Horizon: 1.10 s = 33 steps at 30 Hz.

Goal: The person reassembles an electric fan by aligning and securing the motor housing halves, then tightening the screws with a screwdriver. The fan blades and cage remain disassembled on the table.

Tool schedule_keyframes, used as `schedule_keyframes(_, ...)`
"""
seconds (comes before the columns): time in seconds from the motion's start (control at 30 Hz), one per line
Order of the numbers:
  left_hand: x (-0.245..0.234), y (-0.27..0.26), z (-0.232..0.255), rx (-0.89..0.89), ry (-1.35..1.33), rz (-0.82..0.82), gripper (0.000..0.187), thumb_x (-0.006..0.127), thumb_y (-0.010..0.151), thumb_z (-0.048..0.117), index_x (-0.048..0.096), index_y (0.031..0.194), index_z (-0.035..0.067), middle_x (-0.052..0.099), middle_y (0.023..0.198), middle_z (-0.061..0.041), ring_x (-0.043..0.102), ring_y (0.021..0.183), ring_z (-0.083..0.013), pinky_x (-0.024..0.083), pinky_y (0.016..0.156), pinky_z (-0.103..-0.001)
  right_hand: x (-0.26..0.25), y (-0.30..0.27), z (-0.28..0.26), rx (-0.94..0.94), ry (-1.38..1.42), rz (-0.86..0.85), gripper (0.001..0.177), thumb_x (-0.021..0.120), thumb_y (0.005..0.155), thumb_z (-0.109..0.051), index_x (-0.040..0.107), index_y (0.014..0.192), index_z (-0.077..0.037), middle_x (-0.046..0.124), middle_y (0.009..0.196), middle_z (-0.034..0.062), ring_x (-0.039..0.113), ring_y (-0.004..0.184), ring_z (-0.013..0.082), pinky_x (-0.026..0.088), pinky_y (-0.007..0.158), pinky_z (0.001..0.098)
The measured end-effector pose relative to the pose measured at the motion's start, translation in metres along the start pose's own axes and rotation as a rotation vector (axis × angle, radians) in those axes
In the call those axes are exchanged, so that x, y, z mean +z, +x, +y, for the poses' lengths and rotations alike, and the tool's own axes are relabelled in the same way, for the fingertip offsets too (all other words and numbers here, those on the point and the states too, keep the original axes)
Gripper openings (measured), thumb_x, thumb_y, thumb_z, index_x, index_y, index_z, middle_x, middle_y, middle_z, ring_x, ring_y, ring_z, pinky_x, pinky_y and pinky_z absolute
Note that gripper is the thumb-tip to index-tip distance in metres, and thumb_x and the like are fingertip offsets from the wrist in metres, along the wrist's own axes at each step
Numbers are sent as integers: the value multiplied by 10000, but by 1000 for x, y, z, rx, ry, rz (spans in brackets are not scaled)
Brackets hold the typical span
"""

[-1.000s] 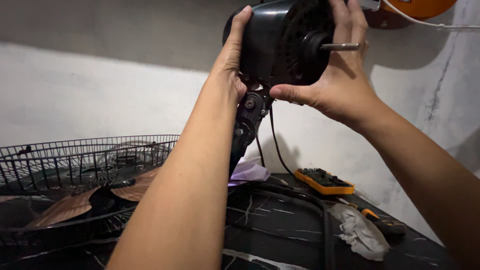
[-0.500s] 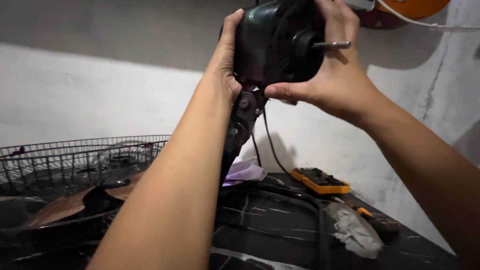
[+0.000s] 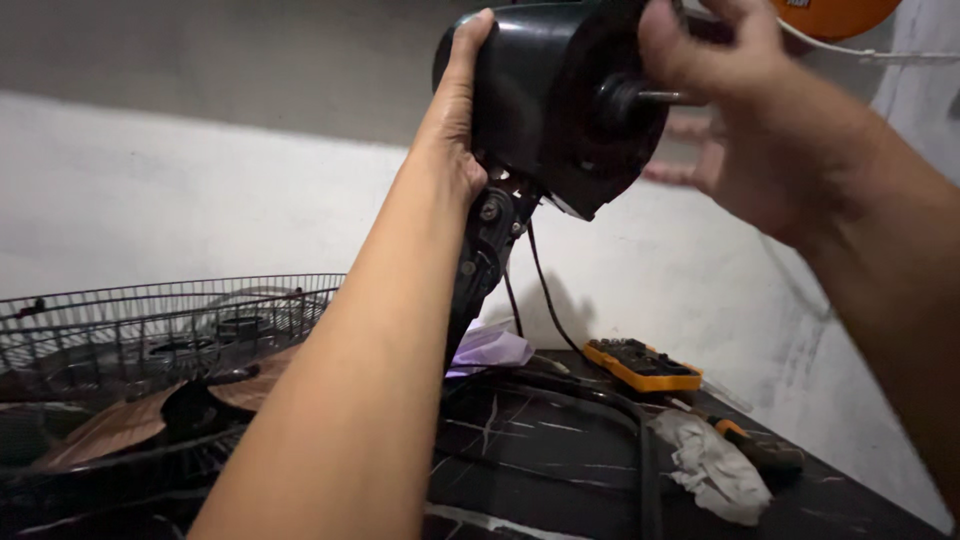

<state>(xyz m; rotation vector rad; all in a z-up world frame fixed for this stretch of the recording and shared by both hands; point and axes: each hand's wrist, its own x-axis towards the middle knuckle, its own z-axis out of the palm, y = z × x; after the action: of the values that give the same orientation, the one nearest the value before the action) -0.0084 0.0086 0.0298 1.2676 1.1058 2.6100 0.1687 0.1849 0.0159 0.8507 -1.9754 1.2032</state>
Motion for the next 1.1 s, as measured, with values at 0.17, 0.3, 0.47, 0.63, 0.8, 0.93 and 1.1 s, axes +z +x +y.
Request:
schedule_keyframes(0.17, 3, -4, 3, -58, -6, -17, 1048, 817, 483, 723, 626, 1262, 48, 727, 1211, -200, 741, 1043, -374, 610, 852, -625, 21, 5, -1, 243, 128, 202, 951, 851, 721, -601, 460, 1432, -104, 482, 1441, 195, 459, 1333, 512, 349, 904, 901)
schedule_keyframes(0.3, 6, -6, 4, 14, -16, 152, 1171, 894, 428, 640, 541, 1312, -41, 722, 1215, -270, 785, 991, -434, 665, 778, -674, 24, 10, -2, 233, 66, 209, 852, 859, 748, -529, 505, 1370, -65, 556, 1360, 248, 573, 1253, 524, 428, 864, 855)
schedule_keyframes(0.47, 9, -5, -2, 77, -59, 199, 1334, 917, 377, 613, 246, 1371, 30, 641, 1194, -308, 795, 941, -459, 641, 684, -677, 21, 12, -15, 278, -165, 160, 815, 838, 799, -485, 518, 1420, -64, 591, 1354, 235, 591, 1193, 464, 455, 875, 740)
schedule_keyframes(0.63, 7, -2, -3, 84, -66, 168, 1318, 929, 436, 628, 247, 1376, 6, 658, 1198, -319, 808, 947, -460, 644, 698, -680, 35, 20, -25, 385, -490, 276, 812, 801, 842, -462, 446, 1418, -12, 661, 1202, 269, 723, 1027, 442, 623, 834, 620)
schedule_keyframes(0.8, 6, -3, -6, 62, -65, 89, 1224, 913, 469, 662, 387, 1343, -14, 693, 1198, -292, 798, 992, -443, 635, 760, -658, 29, 26, -35, 517, -637, 199, 830, 742, 901, -527, 554, 1251, 202, 680, 1024, 361, 749, 870, 512, 602, 819, 542)
schedule_keyframes(0.93, 0, -8, -3, 25, -42, -38, 1162, 900, 496, 689, 499, 1317, -29, 720, 1197, -269, 791, 1028, -429, 627, 810, -641, 14, 35, -39, 464, -684, -11, 791, 728, 861, -584, 637, 1279, 82, 714, 1031, 331, 768, 841, 464, 645, 773, 540)
schedule_keyframes(1.1, -4, -10, -3, -25, -66, -116, 1117, 880, 506, 728, 612, 1283, -28, 745, 1193, -238, 772, 1069, -409, 613, 859, -625, 1, 38, -32, 380, -734, -136, 820, 683, 896, -606, 594, 1340, 77, 686, 1177, 356, 713, 998, 503, 590, 836, 663)
